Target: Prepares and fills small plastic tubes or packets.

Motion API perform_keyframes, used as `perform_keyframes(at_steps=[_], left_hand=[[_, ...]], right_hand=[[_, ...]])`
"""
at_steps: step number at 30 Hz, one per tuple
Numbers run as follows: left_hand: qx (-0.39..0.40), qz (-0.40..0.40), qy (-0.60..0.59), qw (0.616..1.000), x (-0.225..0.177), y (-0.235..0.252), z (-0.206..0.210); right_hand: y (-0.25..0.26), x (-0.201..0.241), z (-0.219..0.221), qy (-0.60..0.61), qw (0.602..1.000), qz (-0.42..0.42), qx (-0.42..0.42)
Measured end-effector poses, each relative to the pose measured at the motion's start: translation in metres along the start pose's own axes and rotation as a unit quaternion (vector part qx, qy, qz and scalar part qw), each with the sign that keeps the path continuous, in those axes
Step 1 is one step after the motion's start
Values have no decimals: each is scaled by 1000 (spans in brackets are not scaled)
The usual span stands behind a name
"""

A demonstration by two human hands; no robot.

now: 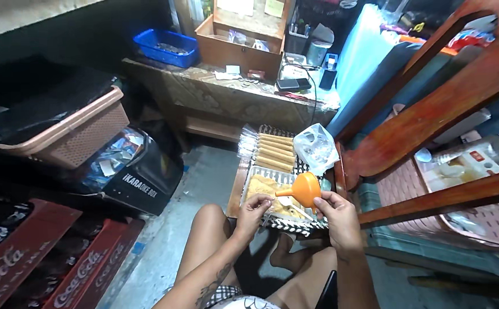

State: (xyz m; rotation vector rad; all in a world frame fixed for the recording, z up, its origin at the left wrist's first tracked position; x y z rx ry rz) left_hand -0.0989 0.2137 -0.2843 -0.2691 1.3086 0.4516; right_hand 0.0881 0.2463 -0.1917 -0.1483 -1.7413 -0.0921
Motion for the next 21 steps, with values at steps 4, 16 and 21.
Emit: perform_keyframes(at_steps=[4,16,21], left_hand=[[1,6,0,1000,2,0,-1],[-4,15,7,1000,1,-1,-1],[11,17,1,1000,1,-1,-2]], right_hand=[[-1,-1,-1,3,1000,-8,0],[-2,-2,-2,10,1000,-11,6],[10,-17,2,-78,996,-27,-30]])
Point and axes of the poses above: each hand's wrist, its own y-axis towards the middle knuckle, its own z-axis out of the palm, x = y × z, the point moved 1 cm from there along y, towards the middle knuckle, and after that the axes turned 9 degrees about -x, right-handed, at the moved point
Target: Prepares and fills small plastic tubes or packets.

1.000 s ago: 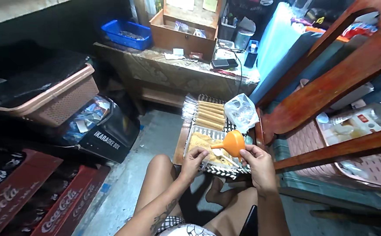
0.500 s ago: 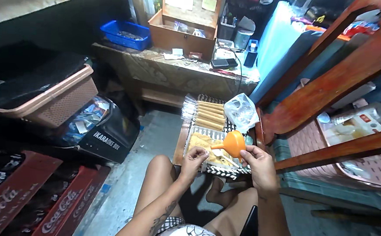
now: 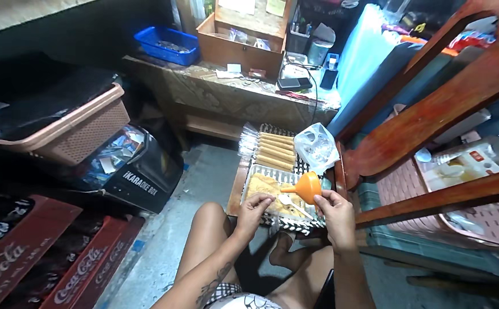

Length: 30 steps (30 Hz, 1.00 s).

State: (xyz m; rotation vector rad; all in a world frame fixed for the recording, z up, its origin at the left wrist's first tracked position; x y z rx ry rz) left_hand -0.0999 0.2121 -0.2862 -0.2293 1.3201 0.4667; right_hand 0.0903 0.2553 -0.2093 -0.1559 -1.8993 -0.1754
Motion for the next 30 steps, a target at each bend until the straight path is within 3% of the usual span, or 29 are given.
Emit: perform_keyframes(at_steps=[6,17,21,25,30], left_hand=[[5,3,-9,1000,-2,-1,-2],[21,22,-15,999,-7,-3,0],[28,54,50,997,-9,-5,2],[41,79,79,993,-6,-6,2],[52,93,82,991,-10,-7,0]], right_hand=[[17,-41,26,-162,987,-5,13],[18,-46,41,-278,959,-19,58],[-5,-28,35,-172,966,-190,-18],[-19,-8,31,-60,946,-308,83],[-20,5,31,-116,919,-355,125]])
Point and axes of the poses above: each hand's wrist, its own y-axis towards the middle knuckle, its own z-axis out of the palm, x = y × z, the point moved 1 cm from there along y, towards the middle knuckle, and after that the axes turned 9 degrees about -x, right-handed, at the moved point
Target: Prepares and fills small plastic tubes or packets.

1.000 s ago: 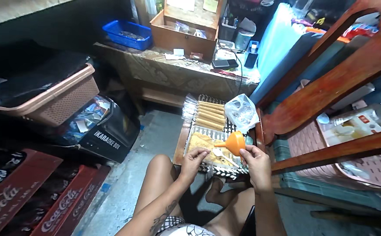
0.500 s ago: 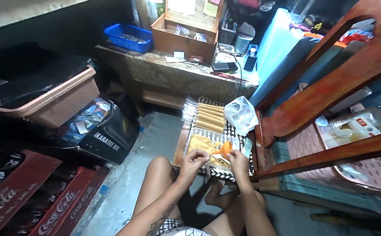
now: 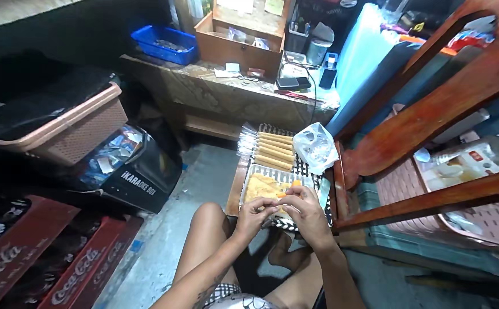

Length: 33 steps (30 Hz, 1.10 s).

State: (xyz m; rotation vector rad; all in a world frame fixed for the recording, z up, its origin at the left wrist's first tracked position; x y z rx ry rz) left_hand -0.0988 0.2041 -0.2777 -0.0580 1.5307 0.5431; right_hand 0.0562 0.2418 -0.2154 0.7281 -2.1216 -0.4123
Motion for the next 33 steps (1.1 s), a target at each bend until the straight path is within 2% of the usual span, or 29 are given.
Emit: perform_keyframes(at_steps=[5,11,16,19,22,26,30,31,33], left_hand=[[23,20,18,999,2,1,-4],[40,-36,8,999,0,0,-5],[22,-20,33,999,0,-2,-3],[5,52,59,997,5,-3,-2],[1,114,100,988,8,-3,-1],[12,117,145,982,8,-2,0],[28,118,155,981,11,-3,-3],[27,109,153,982,12,-4,-4],[18,83,141,986,14,-6,-6]], right_hand=[[1,3,1,-45,997,-9,63],[-2,1,4,-49,999,-13,4],[-5,1,4,-47,999,8,7],[-6,5,6,-48,998,45,13],[-8,7,13,-50,996,69,-24],[-11,8,17,48,982,177,-53],[-10,-1,17,148,945,283,-68],[-8,-5,16,162,937,299,-78],[-2,-16,10,116,949,280,-90]])
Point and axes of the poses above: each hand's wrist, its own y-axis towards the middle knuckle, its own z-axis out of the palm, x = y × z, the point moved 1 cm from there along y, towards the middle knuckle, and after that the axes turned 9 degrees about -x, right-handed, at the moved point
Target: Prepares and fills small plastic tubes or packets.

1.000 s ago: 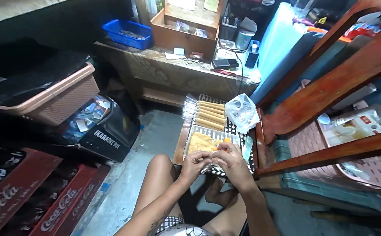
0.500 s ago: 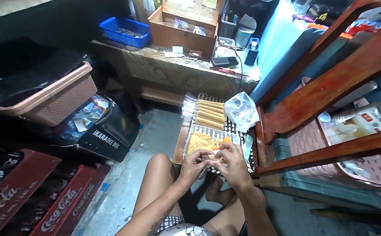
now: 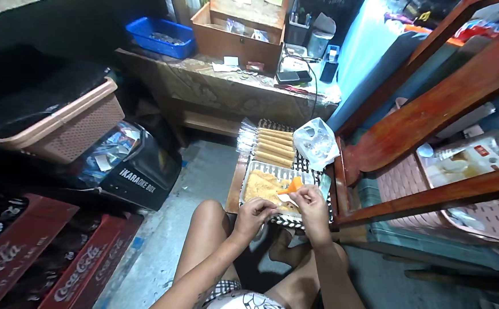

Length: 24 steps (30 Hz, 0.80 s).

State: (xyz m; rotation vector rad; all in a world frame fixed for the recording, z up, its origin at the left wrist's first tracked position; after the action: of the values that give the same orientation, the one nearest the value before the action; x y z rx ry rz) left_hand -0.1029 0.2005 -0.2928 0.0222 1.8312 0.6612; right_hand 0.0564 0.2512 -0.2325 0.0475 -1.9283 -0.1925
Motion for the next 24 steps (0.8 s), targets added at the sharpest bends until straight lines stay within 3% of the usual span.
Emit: perform_keyframes(at_steps=[3,5,8,17,24], left_hand=[[-14,-52,-29,998,-1,1,-3],[-12,-117,-62,991,-5,3,-5],[-18,-160,-99,982,-7,5,-6],[-34,-117,-104,987,2,9,-5],[-41,-134,-46,989,3,13,-3]], right_hand=[[25,-5,-6,-202,977,-52,48],[37,-8,-5,-278,954,2,112],[44,-16,2,-320,934,82,133],[44,-21,11,-327,938,78,87],[29,17,-30,-113,990,80,-17]])
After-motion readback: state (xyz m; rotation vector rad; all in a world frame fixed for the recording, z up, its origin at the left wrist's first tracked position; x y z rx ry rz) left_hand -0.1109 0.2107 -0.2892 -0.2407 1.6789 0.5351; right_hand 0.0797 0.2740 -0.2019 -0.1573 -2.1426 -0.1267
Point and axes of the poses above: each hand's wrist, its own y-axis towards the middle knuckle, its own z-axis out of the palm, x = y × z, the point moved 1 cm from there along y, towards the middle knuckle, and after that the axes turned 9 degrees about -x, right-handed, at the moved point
